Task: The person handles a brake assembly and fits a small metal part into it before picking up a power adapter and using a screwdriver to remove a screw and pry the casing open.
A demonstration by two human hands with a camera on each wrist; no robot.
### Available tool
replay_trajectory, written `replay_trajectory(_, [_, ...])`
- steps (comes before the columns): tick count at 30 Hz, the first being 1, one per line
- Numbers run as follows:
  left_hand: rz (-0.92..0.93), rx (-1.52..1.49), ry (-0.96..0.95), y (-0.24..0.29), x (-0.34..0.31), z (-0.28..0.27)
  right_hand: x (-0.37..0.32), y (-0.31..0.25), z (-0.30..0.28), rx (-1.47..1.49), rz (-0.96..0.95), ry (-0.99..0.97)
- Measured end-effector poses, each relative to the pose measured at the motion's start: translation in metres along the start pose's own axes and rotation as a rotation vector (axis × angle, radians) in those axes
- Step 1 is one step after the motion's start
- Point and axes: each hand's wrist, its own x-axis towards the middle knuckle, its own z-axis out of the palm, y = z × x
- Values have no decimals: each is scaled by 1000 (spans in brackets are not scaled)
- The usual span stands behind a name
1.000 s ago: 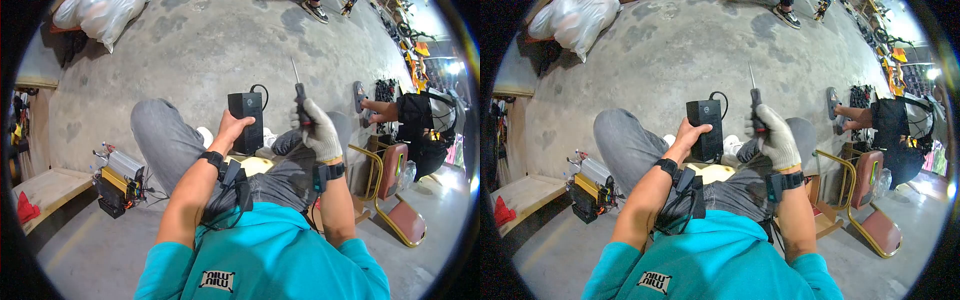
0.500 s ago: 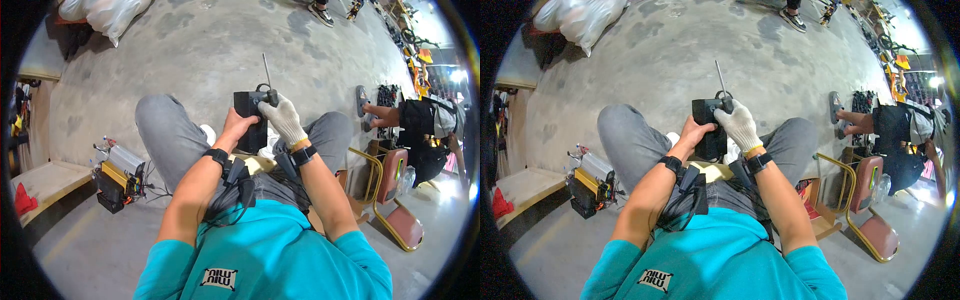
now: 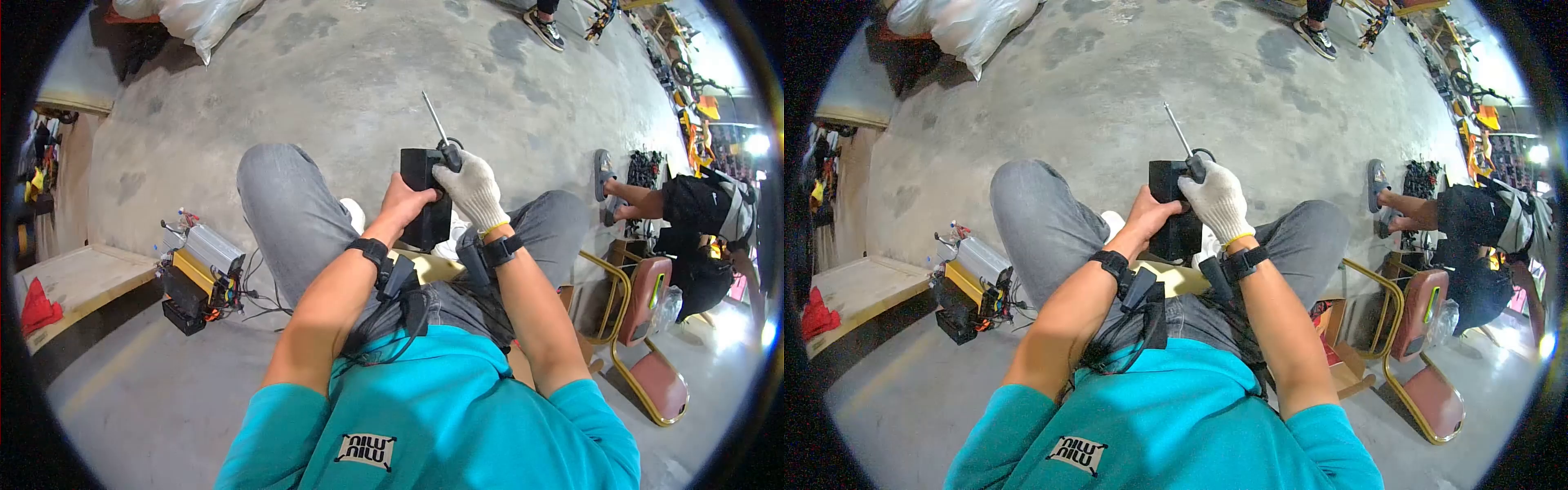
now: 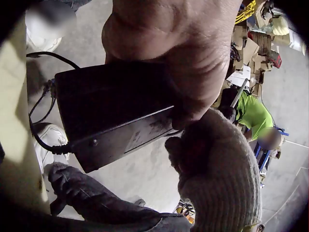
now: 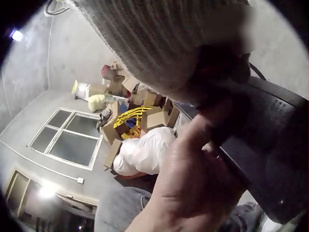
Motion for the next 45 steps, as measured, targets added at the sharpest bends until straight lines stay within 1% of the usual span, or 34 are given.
replay_trajectory(1, [-21,-2,-25,5,-2,0,1,0,-2,11,-4,-22])
replay_trajectory(2, [-21,0,-26,-2,2,-1,1,2,-1,-16,-18,-11])
replay_trajectory(4, [-48,79,48,-22,14,-1,1,5,1,-6,-35,1])
replay_trajectory(5, [-48,81,47,-28,16,0,1,5,2,3,-56,9])
replay_trajectory(7, [28,113,89,-28,16,1,-1,2,1,0,-49,9])
replay_trajectory(8, [28,115,87,-28,16,1,-2,1,1,-5,-42,9])
replay_trajectory(10, [-24,57,20,-21,13,-2,-1,0,1,-5,-34,10])
replay_trajectory(14, [6,48,-84,-4,4,-3,0,-2,-1,20,-43,21])
replay_trajectory(16, [12,45,-18,0,3,-3,-3,-13,-10,49,-40,66])
replay_trajectory(17, [7,59,-34,-1,3,-4,-6,-15,-13,73,-46,96])
replay_trajectory(18, [-26,14,33,-6,5,-8,-2,-3,-8,78,-52,163])
replay_trajectory(19, [-60,-28,100,-2,3,-10,-2,1,-13,108,24,169])
replay_trajectory(21, [-35,-89,88,6,-1,-14,6,22,-15,289,83,171])
replay_trajectory(22, [-23,-105,105,8,-3,-17,4,30,-21,333,197,109])
replay_trajectory(23, [-8,-122,121,11,-5,-19,3,36,-24,344,211,130])
replay_trajectory(24, [-18,-144,144,22,-12,-18,3,45,-24,335,291,73])
replay_trajectory(25, [-73,-76,110,17,-8,-26,3,55,-22,326,370,11])
replay_trajectory(26, [-45,-78,115,10,-4,-32,1,66,-17,310,405,-17])
replay_trajectory(27, [-17,-83,123,5,-1,-36,0,82,-6,321,413,-7])
replay_trajectory(29, [-45,-63,130,7,-3,-40,-2,115,19,331,487,-75])
replay_trajectory(30, [-44,-95,134,4,-2,-42,-3,124,27,339,493,-74])
replay_trajectory(32, [-37,-131,124,4,-4,-44,-1,138,39,223,510,-88])
replay_trajectory(33, [-36,-126,125,4,-5,-45,-1,135,38,165,515,-94])
replay_trajectory(35, [-98,-172,147,3,-6,-45,1,130,35,179,514,-110])
replay_trajectory(37, [-109,-154,140,4,-7,-47,6,131,37,166,486,-106])
replay_trajectory(38, [-117,-136,131,5,-6,-48,9,131,38,169,482,-111])
replay_trajectory(40, [-124,-137,134,5,-8,-49,9,130,39,286,495,-88])
replay_trajectory(45, [-133,-149,168,10,-13,-46,11,128,35,358,467,-50])
